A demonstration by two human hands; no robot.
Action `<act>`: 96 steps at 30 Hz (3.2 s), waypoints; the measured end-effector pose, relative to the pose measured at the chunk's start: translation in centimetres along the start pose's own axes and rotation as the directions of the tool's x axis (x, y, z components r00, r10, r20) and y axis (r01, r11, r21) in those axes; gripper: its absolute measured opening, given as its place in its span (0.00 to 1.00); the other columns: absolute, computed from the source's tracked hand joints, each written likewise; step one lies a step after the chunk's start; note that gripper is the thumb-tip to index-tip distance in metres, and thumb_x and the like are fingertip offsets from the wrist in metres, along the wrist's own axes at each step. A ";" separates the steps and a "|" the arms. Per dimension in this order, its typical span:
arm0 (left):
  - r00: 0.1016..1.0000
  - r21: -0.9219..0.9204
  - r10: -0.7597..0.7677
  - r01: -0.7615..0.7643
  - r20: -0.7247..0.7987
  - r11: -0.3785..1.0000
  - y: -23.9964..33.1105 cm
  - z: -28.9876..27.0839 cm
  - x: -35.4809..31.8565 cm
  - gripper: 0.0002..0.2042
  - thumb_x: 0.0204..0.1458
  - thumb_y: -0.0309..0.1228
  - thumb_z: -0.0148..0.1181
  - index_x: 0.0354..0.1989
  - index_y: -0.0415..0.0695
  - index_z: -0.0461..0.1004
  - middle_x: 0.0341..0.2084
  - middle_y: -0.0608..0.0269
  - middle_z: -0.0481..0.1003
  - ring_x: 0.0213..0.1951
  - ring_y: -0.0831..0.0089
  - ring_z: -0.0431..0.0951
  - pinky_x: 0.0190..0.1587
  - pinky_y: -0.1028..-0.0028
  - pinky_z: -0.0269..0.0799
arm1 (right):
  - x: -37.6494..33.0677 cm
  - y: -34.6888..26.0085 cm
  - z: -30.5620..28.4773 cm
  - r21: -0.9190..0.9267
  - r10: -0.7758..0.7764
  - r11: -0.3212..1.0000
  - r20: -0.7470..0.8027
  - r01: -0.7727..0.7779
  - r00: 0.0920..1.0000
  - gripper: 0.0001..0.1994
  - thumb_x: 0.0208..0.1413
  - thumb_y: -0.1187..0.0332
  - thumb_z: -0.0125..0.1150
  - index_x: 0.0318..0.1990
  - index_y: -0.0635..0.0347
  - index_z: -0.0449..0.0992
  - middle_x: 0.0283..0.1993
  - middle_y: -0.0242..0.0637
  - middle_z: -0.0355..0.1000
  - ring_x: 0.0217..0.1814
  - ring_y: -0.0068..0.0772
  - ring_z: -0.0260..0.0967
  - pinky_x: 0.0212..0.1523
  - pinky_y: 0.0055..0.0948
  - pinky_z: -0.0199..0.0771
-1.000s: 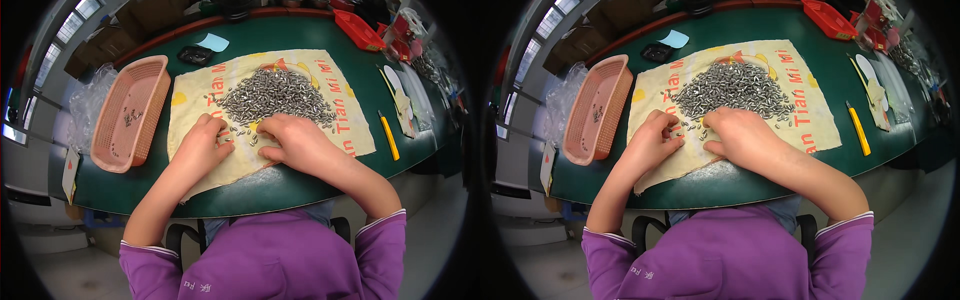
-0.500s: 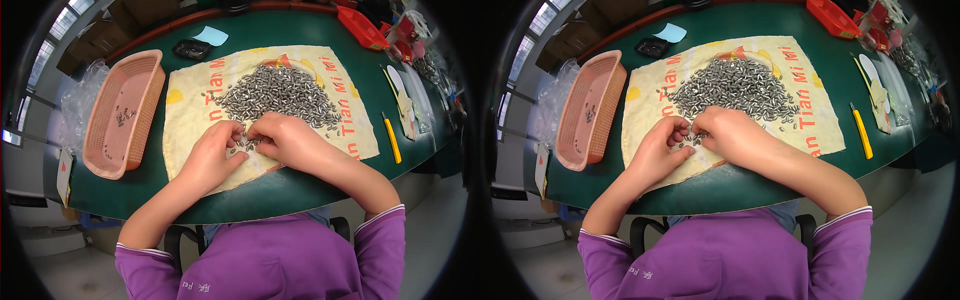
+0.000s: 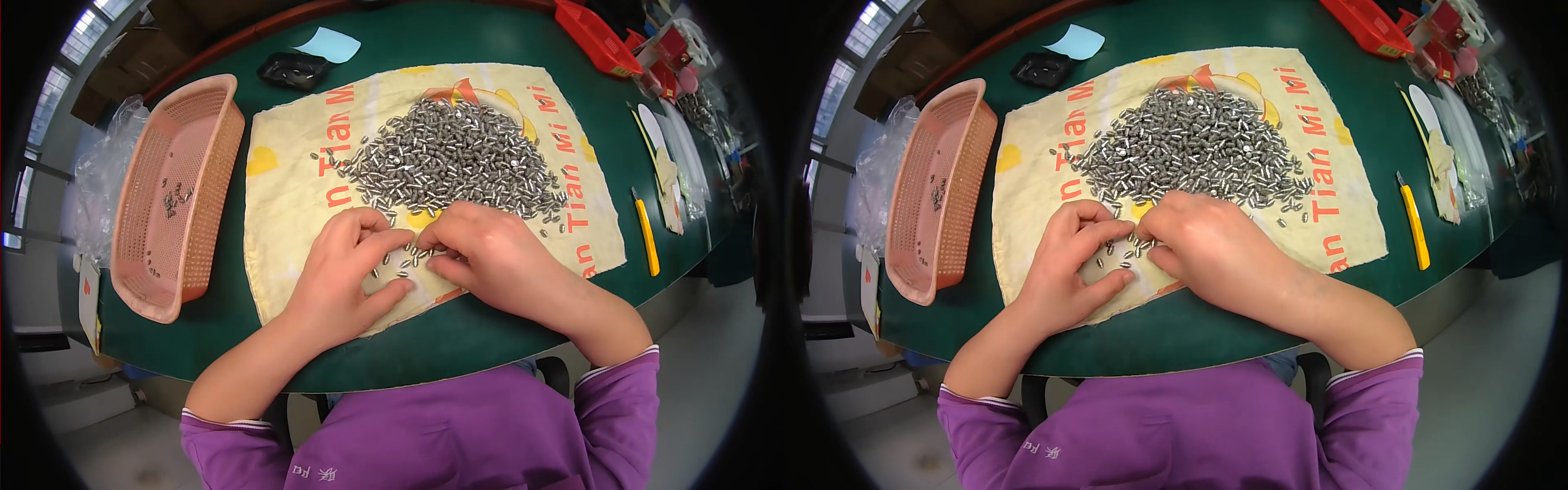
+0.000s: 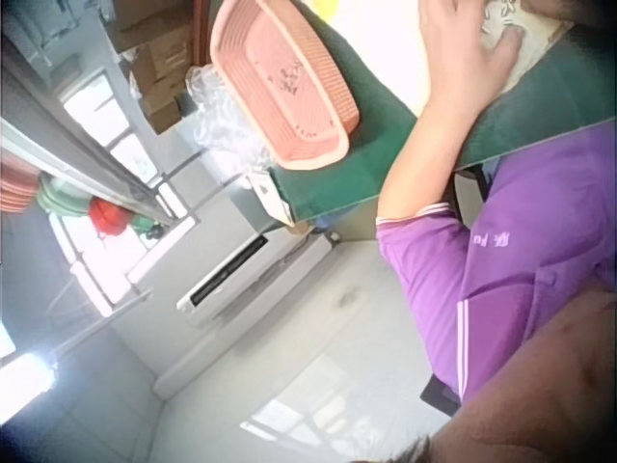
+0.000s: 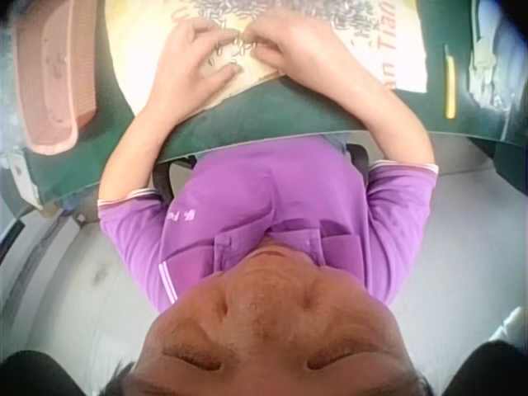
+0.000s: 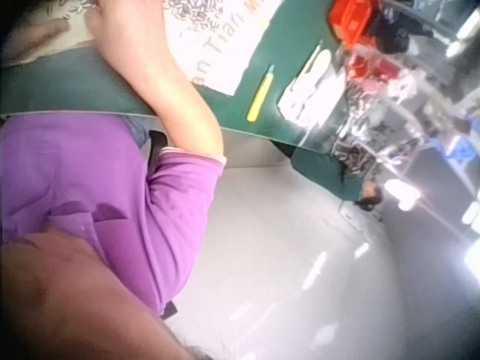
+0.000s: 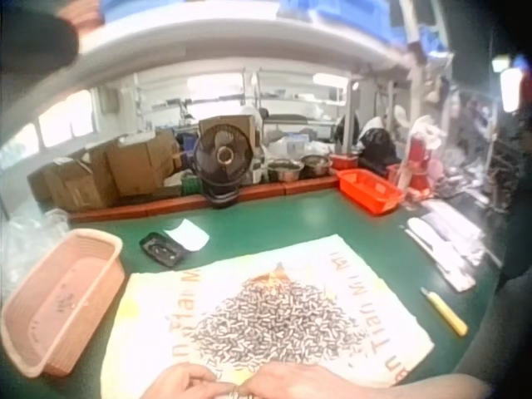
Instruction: Sorting and inserting small metal components into a strip or holder.
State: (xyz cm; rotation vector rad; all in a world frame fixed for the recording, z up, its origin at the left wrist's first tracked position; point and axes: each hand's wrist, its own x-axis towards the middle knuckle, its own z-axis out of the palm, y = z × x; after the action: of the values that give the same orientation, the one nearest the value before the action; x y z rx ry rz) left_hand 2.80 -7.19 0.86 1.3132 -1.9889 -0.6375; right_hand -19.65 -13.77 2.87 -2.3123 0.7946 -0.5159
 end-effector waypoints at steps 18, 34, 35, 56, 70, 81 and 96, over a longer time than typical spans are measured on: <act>0.998 0.033 0.035 -0.037 0.059 0.999 -0.2 0.6 -0.3 0.14 0.43 0.22 0.74 0.39 0.45 0.79 0.53 0.55 0.68 0.48 0.63 0.69 0.52 0.67 0.69 | -0.2 0.3 0.1 -0.011 -0.093 0.996 -0.003 0.093 0.996 0.05 0.52 0.74 0.67 0.36 0.61 0.78 0.35 0.43 0.73 0.39 0.51 0.76 0.39 0.45 0.78; 0.998 0.066 0.046 -0.049 0.036 0.997 -0.2 -0.1 -0.5 0.12 0.46 0.22 0.70 0.39 0.43 0.76 0.56 0.50 0.69 0.50 0.58 0.72 0.55 0.62 0.70 | -0.2 0.1 0.0 0.018 -0.093 0.996 0.036 0.092 0.995 0.05 0.51 0.73 0.68 0.34 0.59 0.78 0.34 0.41 0.74 0.38 0.49 0.76 0.39 0.44 0.77; 0.998 0.067 0.066 -0.066 0.014 0.996 -0.2 -0.1 -0.5 0.12 0.46 0.23 0.70 0.38 0.43 0.75 0.55 0.50 0.70 0.47 0.57 0.74 0.53 0.61 0.71 | -0.1 0.1 0.2 0.027 -0.080 0.996 0.016 0.079 0.997 0.05 0.51 0.73 0.68 0.35 0.59 0.78 0.34 0.41 0.74 0.39 0.49 0.76 0.40 0.44 0.77; 0.999 -0.011 0.028 -0.028 0.025 1.000 -0.2 0.5 -0.2 0.14 0.45 0.25 0.72 0.43 0.47 0.81 0.58 0.51 0.69 0.46 0.61 0.73 0.55 0.61 0.69 | -0.2 0.4 0.1 0.025 -0.042 0.999 -0.015 0.043 0.999 0.08 0.53 0.77 0.60 0.41 0.62 0.77 0.40 0.46 0.75 0.45 0.53 0.75 0.46 0.47 0.77; 0.997 -0.087 -0.061 0.057 -0.044 0.995 0.6 0.4 0.1 0.07 0.48 0.20 0.68 0.35 0.42 0.78 0.55 0.55 0.73 0.50 0.63 0.74 0.49 0.66 0.77 | 0.0 1.2 0.3 -0.067 -0.099 0.994 -0.117 0.091 0.988 0.08 0.54 0.76 0.60 0.42 0.63 0.78 0.41 0.45 0.76 0.44 0.52 0.77 0.45 0.47 0.78; 1.000 0.113 -0.012 0.012 0.000 0.993 0.3 0.2 -0.4 0.16 0.46 0.27 0.73 0.43 0.43 0.75 0.57 0.49 0.68 0.59 0.52 0.69 0.61 0.58 0.66 | 0.1 0.9 0.8 -0.119 -0.098 0.990 -0.156 0.080 0.983 0.06 0.55 0.73 0.64 0.40 0.57 0.79 0.38 0.39 0.75 0.43 0.46 0.76 0.44 0.42 0.77; 0.990 0.076 0.049 -0.039 -0.130 0.996 0.8 0.5 0.5 0.09 0.48 0.17 0.68 0.36 0.39 0.77 0.53 0.53 0.73 0.53 0.62 0.75 0.46 0.70 0.79 | 0.4 1.5 0.0 -0.134 -0.160 0.983 -0.309 0.124 0.938 0.05 0.56 0.71 0.63 0.40 0.56 0.80 0.38 0.38 0.75 0.45 0.45 0.76 0.44 0.43 0.78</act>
State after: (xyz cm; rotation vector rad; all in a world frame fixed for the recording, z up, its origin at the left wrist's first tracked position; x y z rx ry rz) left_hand 1.81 -7.34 1.18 1.3159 -1.9440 -0.4484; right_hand -19.98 -14.99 1.95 -2.4363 0.8253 -0.9508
